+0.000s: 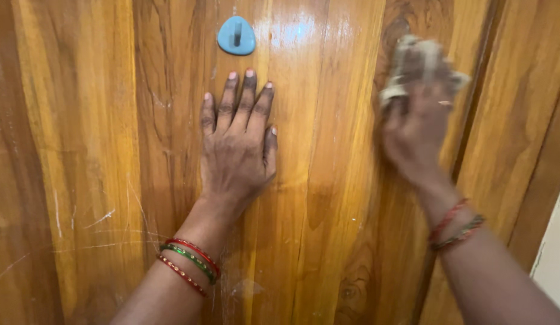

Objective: The person wipes a wooden door with a cloth, moving from the upper section down to the handle and latch area. The person uses both hands to rub the surface and clean around the metal hardware.

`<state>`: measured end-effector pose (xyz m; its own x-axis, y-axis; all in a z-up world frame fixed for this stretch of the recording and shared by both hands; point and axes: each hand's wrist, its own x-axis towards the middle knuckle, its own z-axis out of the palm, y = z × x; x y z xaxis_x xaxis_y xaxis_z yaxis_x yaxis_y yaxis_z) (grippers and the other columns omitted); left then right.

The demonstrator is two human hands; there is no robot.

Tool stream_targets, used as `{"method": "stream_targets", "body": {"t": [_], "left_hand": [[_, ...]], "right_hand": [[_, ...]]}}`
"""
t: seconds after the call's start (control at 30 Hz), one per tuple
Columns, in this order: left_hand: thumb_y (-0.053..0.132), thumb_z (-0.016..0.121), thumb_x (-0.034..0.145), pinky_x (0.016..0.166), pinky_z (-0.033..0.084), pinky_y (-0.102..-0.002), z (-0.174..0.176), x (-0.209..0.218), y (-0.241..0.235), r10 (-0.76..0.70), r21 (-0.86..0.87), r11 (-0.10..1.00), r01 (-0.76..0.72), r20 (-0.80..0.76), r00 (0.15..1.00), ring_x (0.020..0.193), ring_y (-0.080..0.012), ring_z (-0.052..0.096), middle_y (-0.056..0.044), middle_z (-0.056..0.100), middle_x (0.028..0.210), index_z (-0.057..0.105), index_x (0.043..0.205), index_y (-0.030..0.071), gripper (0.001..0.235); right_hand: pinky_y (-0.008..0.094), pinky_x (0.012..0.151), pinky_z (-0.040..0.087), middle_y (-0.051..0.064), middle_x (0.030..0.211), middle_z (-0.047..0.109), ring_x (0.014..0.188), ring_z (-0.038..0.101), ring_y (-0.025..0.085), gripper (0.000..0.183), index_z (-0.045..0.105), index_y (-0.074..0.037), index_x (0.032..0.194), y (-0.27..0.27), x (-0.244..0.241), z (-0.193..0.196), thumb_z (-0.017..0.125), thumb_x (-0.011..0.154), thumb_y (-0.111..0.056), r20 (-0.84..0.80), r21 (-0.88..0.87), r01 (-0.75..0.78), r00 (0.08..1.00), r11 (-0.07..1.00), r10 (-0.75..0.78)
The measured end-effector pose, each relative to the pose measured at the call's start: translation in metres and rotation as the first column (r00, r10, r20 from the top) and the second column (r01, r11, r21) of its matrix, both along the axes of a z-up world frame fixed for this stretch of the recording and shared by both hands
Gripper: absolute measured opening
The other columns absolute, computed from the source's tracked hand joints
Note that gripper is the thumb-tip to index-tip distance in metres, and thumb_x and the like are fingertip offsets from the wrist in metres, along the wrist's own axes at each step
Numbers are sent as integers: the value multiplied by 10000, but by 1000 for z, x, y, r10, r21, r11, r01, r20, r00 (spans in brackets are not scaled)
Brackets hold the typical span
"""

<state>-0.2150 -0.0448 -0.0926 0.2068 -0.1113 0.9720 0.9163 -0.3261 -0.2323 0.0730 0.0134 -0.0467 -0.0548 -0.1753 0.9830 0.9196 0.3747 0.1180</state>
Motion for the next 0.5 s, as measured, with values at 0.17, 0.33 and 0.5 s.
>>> {"method": "stream_targets", "body": {"t": [0.17,0.33,0.5], "left_hand": [[226,513,999,1269,108,-583,1,-1,0,28,-20,999,-29,-6,1000,1576,-336,220,-165,328,1673,435,1576,71,602],[283,494,988,1261,77,-581,2,-5,-7,47,-75,996,-51,-51,998,1580,-328,184,-172,271,1692,367,1604,70,664],[483,415,1006,1231,-37,-545,15,-54,-21,111,-228,961,-159,-212,971,1556,-262,18,-103,92,1694,214,1618,169,716]], "right_hand": [[513,1327,-41,189,1724,246,1613,144,379,668,163,-221,1655,-17,-82,-51,521,1091,-214,367,-17,-53,929,998,56],[463,1295,-55,190,1662,298,1579,163,333,713,232,-276,1620,-25,-94,-67,576,996,-306,519,-25,71,853,997,-48],[474,1323,13,207,1711,304,1608,183,383,684,171,-205,1676,-18,-43,-58,527,1093,-235,312,15,35,949,999,-38]]}}
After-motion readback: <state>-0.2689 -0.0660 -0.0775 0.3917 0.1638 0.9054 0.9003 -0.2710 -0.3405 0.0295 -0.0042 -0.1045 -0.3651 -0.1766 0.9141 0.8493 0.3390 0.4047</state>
